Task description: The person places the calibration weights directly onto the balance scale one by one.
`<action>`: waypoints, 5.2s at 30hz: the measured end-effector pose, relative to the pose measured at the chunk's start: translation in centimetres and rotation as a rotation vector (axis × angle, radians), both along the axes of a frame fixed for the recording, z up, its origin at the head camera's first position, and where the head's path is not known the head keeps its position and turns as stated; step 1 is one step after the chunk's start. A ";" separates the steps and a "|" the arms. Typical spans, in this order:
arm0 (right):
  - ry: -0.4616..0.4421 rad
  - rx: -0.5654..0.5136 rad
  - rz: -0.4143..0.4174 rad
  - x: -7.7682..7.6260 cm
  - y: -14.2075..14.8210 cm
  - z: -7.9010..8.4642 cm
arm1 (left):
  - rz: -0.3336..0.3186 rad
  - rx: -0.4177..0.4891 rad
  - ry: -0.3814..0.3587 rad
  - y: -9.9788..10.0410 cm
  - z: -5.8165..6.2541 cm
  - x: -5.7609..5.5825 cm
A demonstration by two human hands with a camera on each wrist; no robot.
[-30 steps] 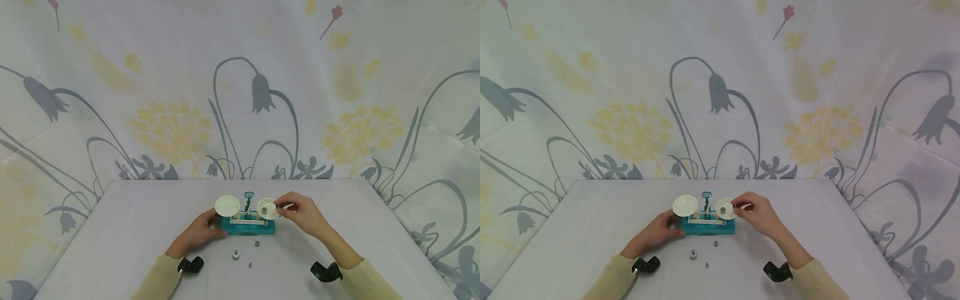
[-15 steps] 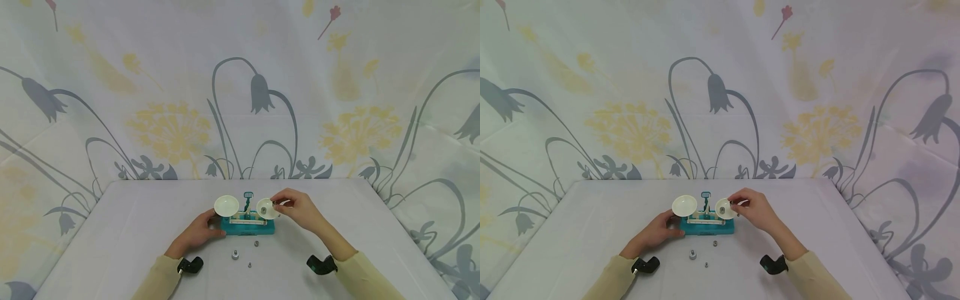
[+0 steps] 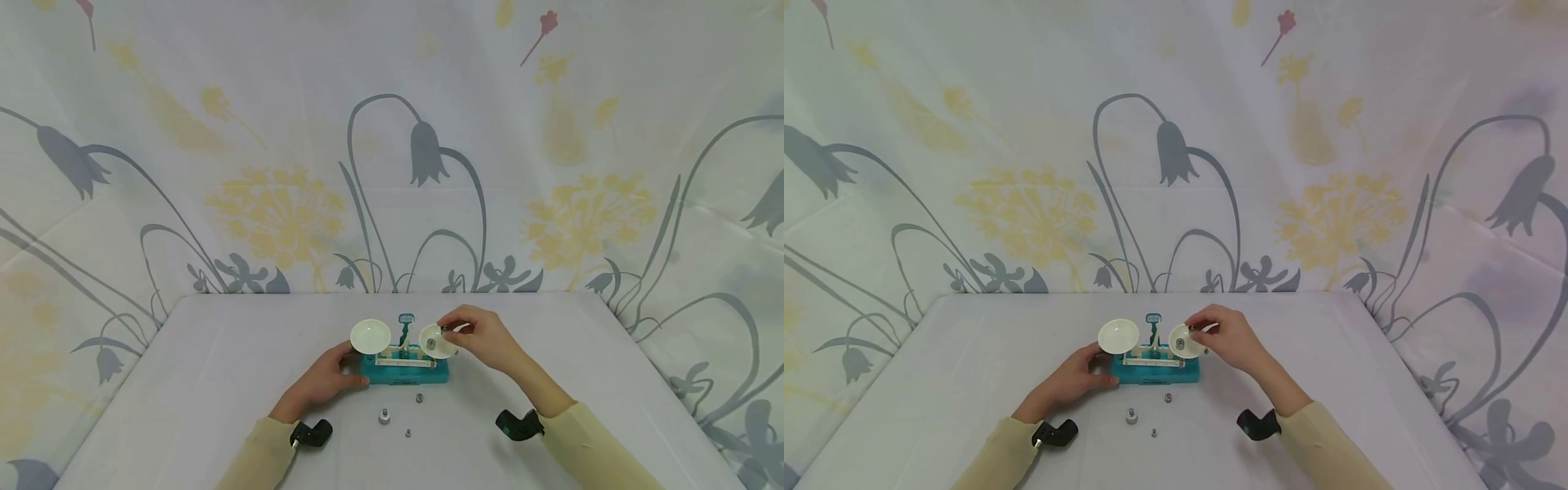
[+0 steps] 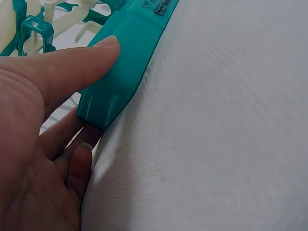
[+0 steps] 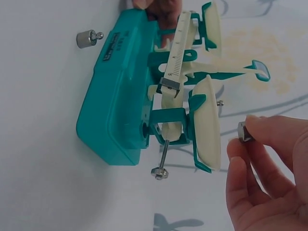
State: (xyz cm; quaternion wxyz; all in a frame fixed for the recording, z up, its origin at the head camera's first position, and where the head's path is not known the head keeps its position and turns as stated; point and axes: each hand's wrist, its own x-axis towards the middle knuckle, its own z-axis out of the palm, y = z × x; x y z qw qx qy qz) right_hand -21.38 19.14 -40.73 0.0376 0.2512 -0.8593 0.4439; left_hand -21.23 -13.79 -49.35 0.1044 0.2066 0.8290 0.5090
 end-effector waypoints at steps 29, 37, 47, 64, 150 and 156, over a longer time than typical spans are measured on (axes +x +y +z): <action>0.052 0.154 0.014 -0.4 -0.8 0.0 | 0.009 0.022 -0.010 0.1 0.1 0.2; 0.073 0.193 0.030 -0.3 -0.9 0.2 | 0.004 -0.013 -0.015 0.0 0.1 0.2; 0.069 0.224 0.029 -0.3 -1.1 0.3 | -0.005 -0.006 -0.016 -0.1 -0.1 0.0; 0.084 0.193 0.004 0.0 -0.9 0.5 | 0.000 -0.007 -0.010 0.0 0.0 0.0; 0.055 -0.038 0.118 4.6 -0.3 -2.1 | -0.009 -0.001 -0.003 0.0 0.1 0.2; 0.016 -0.039 0.122 4.9 -0.4 -2.7 | -0.008 -0.002 -0.003 0.0 0.1 0.2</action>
